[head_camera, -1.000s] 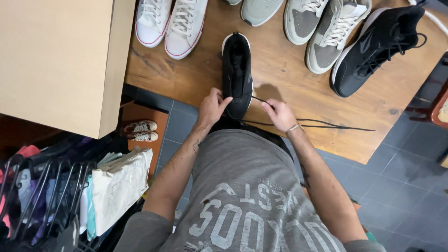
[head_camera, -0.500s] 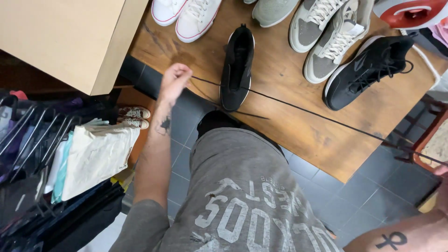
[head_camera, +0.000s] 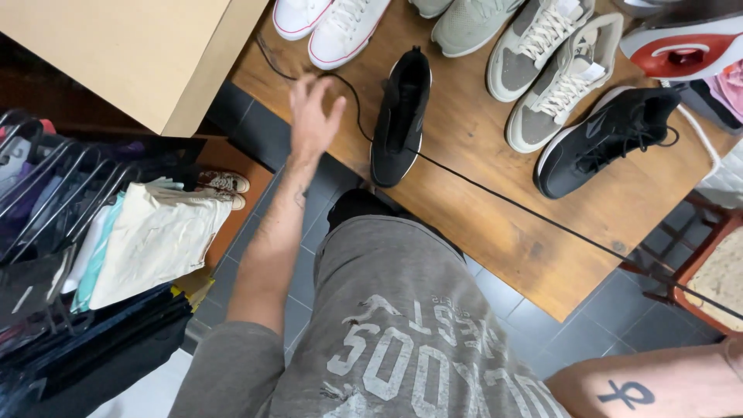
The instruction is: The person removes the laces from a black sneaker and then relaces it by threading the laces through the eyelets. The person works on a wooden table with other shoes visible nearby.
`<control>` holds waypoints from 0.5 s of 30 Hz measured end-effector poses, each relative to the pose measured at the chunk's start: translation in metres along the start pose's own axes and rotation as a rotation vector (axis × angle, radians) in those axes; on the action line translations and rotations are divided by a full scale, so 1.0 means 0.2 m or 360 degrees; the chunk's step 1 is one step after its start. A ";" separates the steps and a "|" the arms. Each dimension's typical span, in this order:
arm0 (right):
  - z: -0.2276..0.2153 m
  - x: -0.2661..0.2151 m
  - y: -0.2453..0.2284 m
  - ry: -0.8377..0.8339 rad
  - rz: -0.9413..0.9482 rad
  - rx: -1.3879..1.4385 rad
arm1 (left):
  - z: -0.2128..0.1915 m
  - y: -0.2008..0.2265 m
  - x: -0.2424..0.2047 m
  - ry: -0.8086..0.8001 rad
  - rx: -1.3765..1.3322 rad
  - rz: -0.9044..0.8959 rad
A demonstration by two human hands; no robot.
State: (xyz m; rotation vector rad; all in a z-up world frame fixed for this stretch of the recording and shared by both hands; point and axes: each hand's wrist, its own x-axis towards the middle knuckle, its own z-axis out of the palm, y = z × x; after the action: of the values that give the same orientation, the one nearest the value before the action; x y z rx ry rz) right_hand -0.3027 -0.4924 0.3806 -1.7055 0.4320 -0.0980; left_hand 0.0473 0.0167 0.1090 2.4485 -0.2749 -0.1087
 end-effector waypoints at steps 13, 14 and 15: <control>1.68 0.85 0.72 -0.0076 0.0092 0.0038 | 0.42 0.20 -0.17 -0.0019 0.0019 -0.0104; 1.74 0.85 0.76 -0.0086 0.0095 0.0024 | 0.44 0.19 -0.17 -0.0017 0.0008 -0.0118; 1.80 0.86 0.80 -0.0073 0.0152 -0.0005 | 0.45 0.18 -0.18 -0.0008 -0.0010 -0.0089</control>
State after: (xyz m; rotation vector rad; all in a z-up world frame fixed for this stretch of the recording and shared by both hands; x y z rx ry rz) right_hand -0.0712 -0.2331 0.1291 -1.6841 0.4791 0.0114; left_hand -0.0063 -0.0576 0.0621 2.4505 -0.2082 -0.1396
